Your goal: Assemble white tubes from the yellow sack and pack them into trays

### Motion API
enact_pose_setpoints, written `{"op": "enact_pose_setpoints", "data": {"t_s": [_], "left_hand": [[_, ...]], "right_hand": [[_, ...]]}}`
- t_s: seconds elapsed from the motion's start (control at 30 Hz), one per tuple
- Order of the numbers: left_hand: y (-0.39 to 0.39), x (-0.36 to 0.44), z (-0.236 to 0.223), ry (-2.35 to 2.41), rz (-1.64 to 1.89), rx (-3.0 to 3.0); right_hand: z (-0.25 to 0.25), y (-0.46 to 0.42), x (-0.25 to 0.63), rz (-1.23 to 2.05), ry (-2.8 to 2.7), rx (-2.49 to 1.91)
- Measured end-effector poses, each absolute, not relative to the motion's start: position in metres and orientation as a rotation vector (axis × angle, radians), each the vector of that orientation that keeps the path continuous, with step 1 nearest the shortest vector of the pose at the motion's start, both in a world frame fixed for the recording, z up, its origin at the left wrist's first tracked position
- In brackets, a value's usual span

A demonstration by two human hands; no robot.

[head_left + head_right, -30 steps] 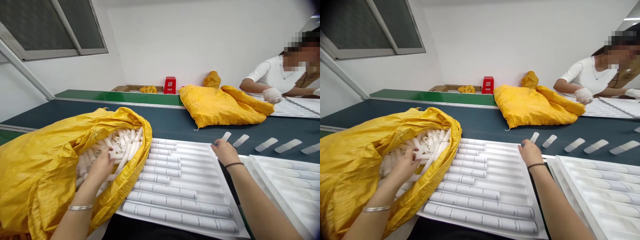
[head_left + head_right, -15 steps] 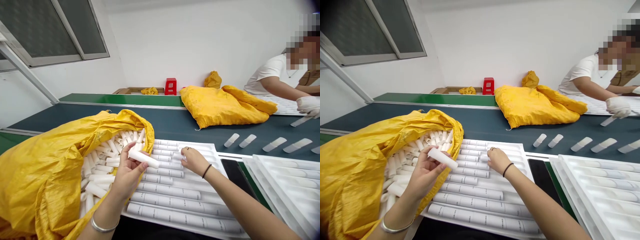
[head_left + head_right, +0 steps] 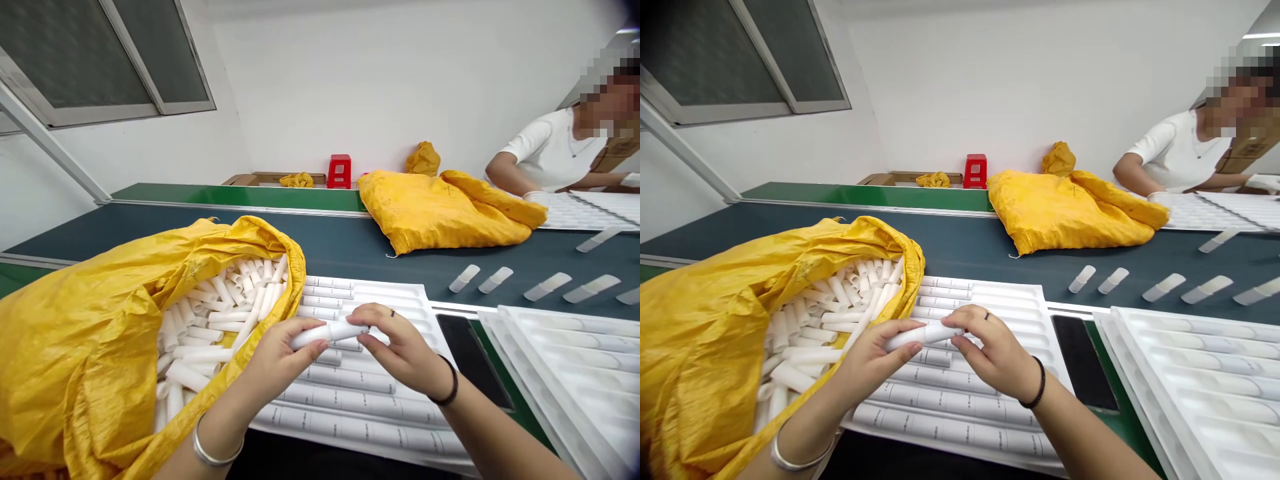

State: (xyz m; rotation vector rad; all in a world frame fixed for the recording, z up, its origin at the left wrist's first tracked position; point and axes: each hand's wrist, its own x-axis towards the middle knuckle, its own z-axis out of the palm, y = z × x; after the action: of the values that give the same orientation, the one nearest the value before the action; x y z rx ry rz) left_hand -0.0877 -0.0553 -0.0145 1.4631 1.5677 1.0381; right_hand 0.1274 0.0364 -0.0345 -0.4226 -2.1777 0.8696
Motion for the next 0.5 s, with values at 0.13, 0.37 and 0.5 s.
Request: {"op": "enact_pose_setpoints", "data": {"t_s": [0.13,0.37,0.5], "left_hand": [[-0.0565,-0.0846,-0.0038,1.507,0.952,1.616],[-0.0588,-0.0840,-0.0076,1.606,1.040,1.814],[-0.0582,-0.0834,-0.0081,1.594,1.058,1.784]], "right_hand": [[-0.0342,0.0346,0.1290,0.842,-2.214,-0.470],[-0.0323,0.0339,0.1290,0.864,-2.205,-0.543],[-0.0302,0.0340,0.1301,0.889,-2.203,-0.560]]}}
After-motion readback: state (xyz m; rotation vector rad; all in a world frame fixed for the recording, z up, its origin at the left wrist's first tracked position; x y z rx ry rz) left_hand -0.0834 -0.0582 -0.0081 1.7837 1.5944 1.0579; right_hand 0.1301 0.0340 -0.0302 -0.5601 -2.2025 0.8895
